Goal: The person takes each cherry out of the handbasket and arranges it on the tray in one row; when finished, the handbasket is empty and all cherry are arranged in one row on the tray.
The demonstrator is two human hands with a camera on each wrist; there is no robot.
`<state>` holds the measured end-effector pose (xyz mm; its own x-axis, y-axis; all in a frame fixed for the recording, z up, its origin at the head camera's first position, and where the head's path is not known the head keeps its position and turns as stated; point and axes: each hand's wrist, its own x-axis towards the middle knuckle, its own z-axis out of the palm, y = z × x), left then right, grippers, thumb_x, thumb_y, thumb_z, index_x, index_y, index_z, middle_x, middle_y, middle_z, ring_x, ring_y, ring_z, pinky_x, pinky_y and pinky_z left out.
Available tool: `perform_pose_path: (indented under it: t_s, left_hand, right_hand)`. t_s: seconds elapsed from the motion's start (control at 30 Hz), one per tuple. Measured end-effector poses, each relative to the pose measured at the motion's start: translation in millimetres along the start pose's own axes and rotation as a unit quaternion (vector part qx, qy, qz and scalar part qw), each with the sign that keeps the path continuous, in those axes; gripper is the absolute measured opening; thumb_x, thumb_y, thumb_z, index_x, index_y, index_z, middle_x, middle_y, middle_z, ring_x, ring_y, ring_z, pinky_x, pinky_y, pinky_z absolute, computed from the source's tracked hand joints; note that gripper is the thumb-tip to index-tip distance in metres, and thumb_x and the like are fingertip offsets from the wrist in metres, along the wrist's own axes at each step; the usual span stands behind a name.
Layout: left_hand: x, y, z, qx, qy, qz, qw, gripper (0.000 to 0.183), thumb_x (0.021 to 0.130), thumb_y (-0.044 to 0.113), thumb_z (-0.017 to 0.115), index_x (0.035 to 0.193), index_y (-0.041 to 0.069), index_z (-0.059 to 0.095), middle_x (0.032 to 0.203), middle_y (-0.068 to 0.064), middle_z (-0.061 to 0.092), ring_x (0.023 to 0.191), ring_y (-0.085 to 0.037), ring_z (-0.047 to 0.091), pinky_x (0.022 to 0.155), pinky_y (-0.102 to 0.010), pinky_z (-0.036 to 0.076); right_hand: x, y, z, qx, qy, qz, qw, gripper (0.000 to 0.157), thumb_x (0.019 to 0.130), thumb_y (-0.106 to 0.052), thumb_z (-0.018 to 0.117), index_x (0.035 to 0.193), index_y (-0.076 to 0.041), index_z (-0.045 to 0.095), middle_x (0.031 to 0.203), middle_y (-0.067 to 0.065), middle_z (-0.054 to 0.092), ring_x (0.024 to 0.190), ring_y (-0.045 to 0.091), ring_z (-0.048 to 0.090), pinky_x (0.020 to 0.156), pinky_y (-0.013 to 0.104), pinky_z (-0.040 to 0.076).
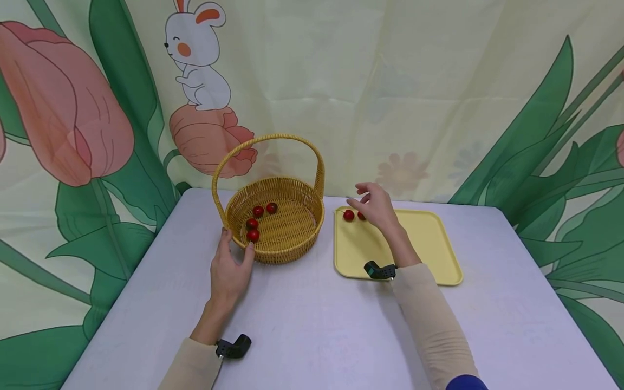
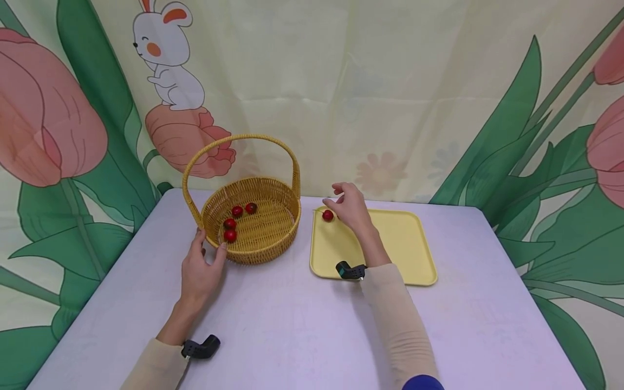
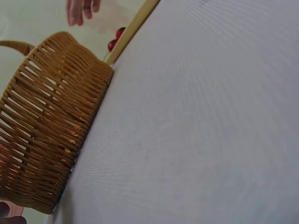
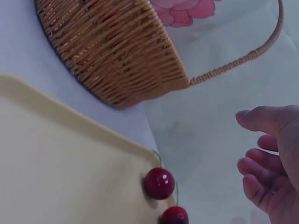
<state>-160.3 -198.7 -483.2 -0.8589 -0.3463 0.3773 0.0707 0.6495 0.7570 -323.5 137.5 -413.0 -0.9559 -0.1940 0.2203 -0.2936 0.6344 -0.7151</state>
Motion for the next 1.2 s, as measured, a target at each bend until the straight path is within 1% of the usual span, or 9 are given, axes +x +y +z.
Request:
perform_pose_path:
  t_s: [0.13, 0.27, 0.47, 0.6, 0.73, 0.83, 0.93, 1.07, 1.2]
  left_hand:
    - [0.3, -0.4, 0.2, 0.000, 0.000, 0.000, 1.0000, 0.074, 0.096, 0.039, 0.061, 0.150, -0.005, 0.037, 0.160, -0.024, 0.034, 0.148, -0.037, 0.035, 0.116, -0.055, 0.036]
    - [0.6, -1.1, 0.1, 0.001, 0.001, 0.000, 1.0000, 0.074, 0.096, 0.038, 0.061, 0.150, -0.005, 0.037, 0.159, -0.024, 0.034, 0.148, -0.037, 0.035, 0.116, -0.055, 0.036]
    - [0.5, -1.5, -0.6, 0.001, -0.001, -0.003, 1.0000, 0.074, 0.096, 0.040, 0.060, 0.151, -0.004, 0.036, 0.160, -0.023, 0.034, 0.149, -0.037, 0.034, 0.116, -0.055, 0.036]
    - [0.3, -0.9, -0.5, 0.002, -0.003, -0.006, 1.0000, 0.074, 0.096, 0.040, 0.061, 0.151, -0.004, 0.036, 0.161, -0.022, 0.033, 0.149, -0.036, 0.033, 0.117, -0.054, 0.035]
    - [0.2, 0.0, 0.0, 0.003, -0.007, -0.009, 0.9999, 0.075, 0.096, 0.040, 0.060, 0.152, -0.003, 0.035, 0.161, -0.022, 0.032, 0.150, -0.035, 0.033, 0.117, -0.053, 0.035]
    - [0.0, 0.1, 0.2, 0.004, -0.008, -0.011, 0.9999, 0.074, 0.096, 0.040, 0.060, 0.152, -0.003, 0.035, 0.161, -0.021, 0.032, 0.150, -0.035, 0.033, 0.117, -0.053, 0.035]
    - [0.1, -0.1, 0.2, 0.003, -0.009, -0.010, 0.9999, 0.074, 0.096, 0.041, 0.060, 0.152, -0.003, 0.036, 0.161, -0.021, 0.032, 0.150, -0.035, 0.033, 0.117, -0.053, 0.035]
    - [0.4, -0.3, -0.1, 0.002, -0.006, -0.006, 1.0000, 0.074, 0.096, 0.040, 0.060, 0.151, -0.003, 0.036, 0.161, -0.022, 0.032, 0.149, -0.036, 0.034, 0.117, -0.054, 0.035]
    - [0.6, -0.2, -0.4, 0.004, -0.005, -0.006, 1.0000, 0.074, 0.096, 0.040, 0.061, 0.151, -0.003, 0.037, 0.161, -0.022, 0.032, 0.149, -0.036, 0.034, 0.117, -0.053, 0.036]
  right_hand:
    - [1, -12, -0.1, 0.006, -0.004, -0.021, 1.000, 0.056, 0.090, -0.029, 0.072, 0.135, 0.001, 0.057, 0.123, 0.023, 0.063, 0.097, 0.030, 0.064, 0.080, 0.041, 0.055]
    - [1, -25, 1.9, 0.015, -0.006, -0.038, 0.999, 0.053, 0.090, -0.026, 0.073, 0.134, 0.000, 0.059, 0.121, 0.022, 0.063, 0.095, 0.031, 0.065, 0.078, 0.042, 0.054]
    - [1, -44, 11.1, 0.017, -0.017, -0.057, 0.998, 0.051, 0.090, -0.026, 0.073, 0.133, -0.004, 0.059, 0.120, 0.017, 0.063, 0.096, 0.028, 0.065, 0.078, 0.041, 0.055]
    - [1, -54, 19.8, 0.025, -0.026, -0.073, 0.997, 0.052, 0.090, -0.025, 0.074, 0.134, -0.002, 0.059, 0.119, 0.017, 0.063, 0.097, 0.029, 0.065, 0.079, 0.042, 0.056]
    - [3, -63, 29.9, 0.027, -0.034, -0.098, 0.994, 0.052, 0.089, -0.023, 0.075, 0.133, 0.001, 0.059, 0.119, 0.017, 0.063, 0.097, 0.029, 0.066, 0.080, 0.042, 0.057]
    - [4, -69, 37.9, 0.027, -0.043, -0.108, 0.993, 0.051, 0.090, -0.023, 0.075, 0.132, 0.000, 0.059, 0.120, 0.016, 0.062, 0.098, 0.029, 0.065, 0.080, 0.041, 0.057]
    - [4, -75, 46.0, 0.034, -0.053, -0.113, 0.992, 0.049, 0.090, -0.023, 0.075, 0.131, -0.001, 0.059, 0.121, 0.018, 0.062, 0.100, 0.028, 0.065, 0.082, 0.040, 0.057]
    - [5, -83, 56.9, 0.042, -0.065, -0.119, 0.990, 0.049, 0.090, -0.022, 0.075, 0.131, -0.001, 0.059, 0.122, 0.021, 0.063, 0.101, 0.028, 0.065, 0.087, 0.041, 0.057]
    - [7, -89, 68.8, 0.040, -0.081, -0.120, 0.989, 0.051, 0.090, -0.024, 0.075, 0.132, -0.001, 0.058, 0.123, 0.017, 0.063, 0.103, 0.026, 0.065, 0.090, 0.039, 0.057]
